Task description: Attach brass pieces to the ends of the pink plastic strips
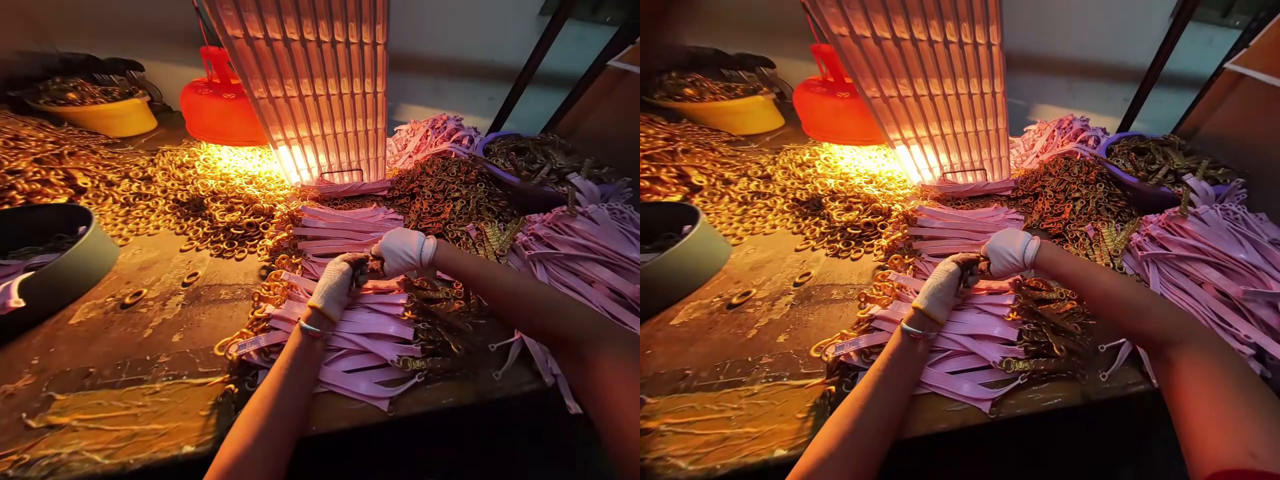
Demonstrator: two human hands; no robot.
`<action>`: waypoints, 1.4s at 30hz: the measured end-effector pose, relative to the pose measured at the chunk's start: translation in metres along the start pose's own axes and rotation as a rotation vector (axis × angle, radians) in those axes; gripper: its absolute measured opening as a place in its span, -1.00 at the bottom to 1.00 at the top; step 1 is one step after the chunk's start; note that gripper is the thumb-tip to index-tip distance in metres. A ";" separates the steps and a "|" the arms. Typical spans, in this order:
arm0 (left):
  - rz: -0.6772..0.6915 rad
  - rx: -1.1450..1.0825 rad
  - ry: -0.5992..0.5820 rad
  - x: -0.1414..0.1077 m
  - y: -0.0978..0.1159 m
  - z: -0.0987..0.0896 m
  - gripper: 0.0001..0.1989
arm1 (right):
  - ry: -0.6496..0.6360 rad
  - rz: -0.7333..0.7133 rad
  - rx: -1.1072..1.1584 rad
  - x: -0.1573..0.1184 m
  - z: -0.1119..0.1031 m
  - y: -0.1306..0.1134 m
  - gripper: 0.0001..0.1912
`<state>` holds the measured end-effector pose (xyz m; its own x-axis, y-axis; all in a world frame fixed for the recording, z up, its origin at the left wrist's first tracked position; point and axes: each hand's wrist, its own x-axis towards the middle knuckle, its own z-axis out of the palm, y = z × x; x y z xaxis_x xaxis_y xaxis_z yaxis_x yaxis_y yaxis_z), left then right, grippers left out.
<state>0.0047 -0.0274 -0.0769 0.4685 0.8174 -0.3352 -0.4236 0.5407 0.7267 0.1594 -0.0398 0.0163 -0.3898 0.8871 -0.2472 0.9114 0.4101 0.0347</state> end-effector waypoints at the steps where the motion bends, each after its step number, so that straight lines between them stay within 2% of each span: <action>1: -0.033 -0.029 -0.009 0.000 0.003 -0.002 -0.89 | -0.001 0.040 0.043 0.001 0.001 -0.002 -0.62; 3: -0.091 -0.096 -0.029 -0.001 0.012 -0.005 -0.91 | 0.028 0.131 0.097 0.003 0.002 -0.001 -0.67; 7: -0.092 -0.246 -0.048 -0.005 0.026 -0.009 -0.84 | 0.141 0.305 0.169 -0.004 0.001 0.024 -0.52; 10: -0.082 -0.364 -0.001 -0.006 0.030 -0.006 -0.64 | 0.104 0.364 0.249 -0.016 0.011 0.045 -0.55; 13: -0.134 -0.392 0.055 -0.006 0.029 0.005 -0.55 | 0.044 0.355 0.345 -0.024 0.036 0.048 -0.66; 18: -0.168 -0.248 0.074 -0.006 0.028 0.025 -0.74 | 0.096 0.360 0.513 -0.016 0.071 0.030 -0.77; 20: -0.155 -0.156 0.087 -0.003 0.028 0.031 -0.82 | 0.136 0.374 0.583 -0.010 0.077 0.029 -0.81; 23: -0.087 0.011 0.124 0.004 0.029 0.035 -0.98 | 0.221 0.382 0.734 -0.008 0.082 0.032 -0.73; 27: 0.015 0.223 0.126 0.004 0.023 0.033 -0.80 | 0.393 0.308 0.946 -0.018 0.083 0.027 -0.57; 29: 0.022 0.334 0.067 0.000 0.016 0.028 -0.73 | 0.455 0.247 1.024 -0.025 0.082 0.020 -0.57; 32: 0.015 0.564 -0.071 -0.007 0.008 0.021 -0.75 | 0.531 0.157 1.129 -0.037 0.081 0.010 -0.68; 34: 0.018 0.671 -0.108 -0.013 0.007 0.018 -0.78 | 0.585 0.116 1.088 -0.046 0.079 0.007 -0.79; 36: 0.002 0.663 -0.072 -0.020 0.012 0.019 -0.76 | 0.589 0.129 0.899 -0.056 0.076 0.005 -0.86; 39: -0.051 0.600 -0.030 -0.029 0.019 0.023 -0.67 | 0.487 0.212 0.569 -0.066 0.069 -0.002 -0.87; 42: -0.076 0.583 -0.050 -0.033 0.020 0.024 -0.65 | 0.369 0.280 0.386 -0.068 0.060 -0.015 -0.83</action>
<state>-0.0008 -0.0483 -0.0373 0.5228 0.7625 -0.3811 0.1019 0.3880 0.9160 0.1801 -0.1193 -0.0255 -0.0853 0.9935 0.0754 0.9410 0.1052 -0.3217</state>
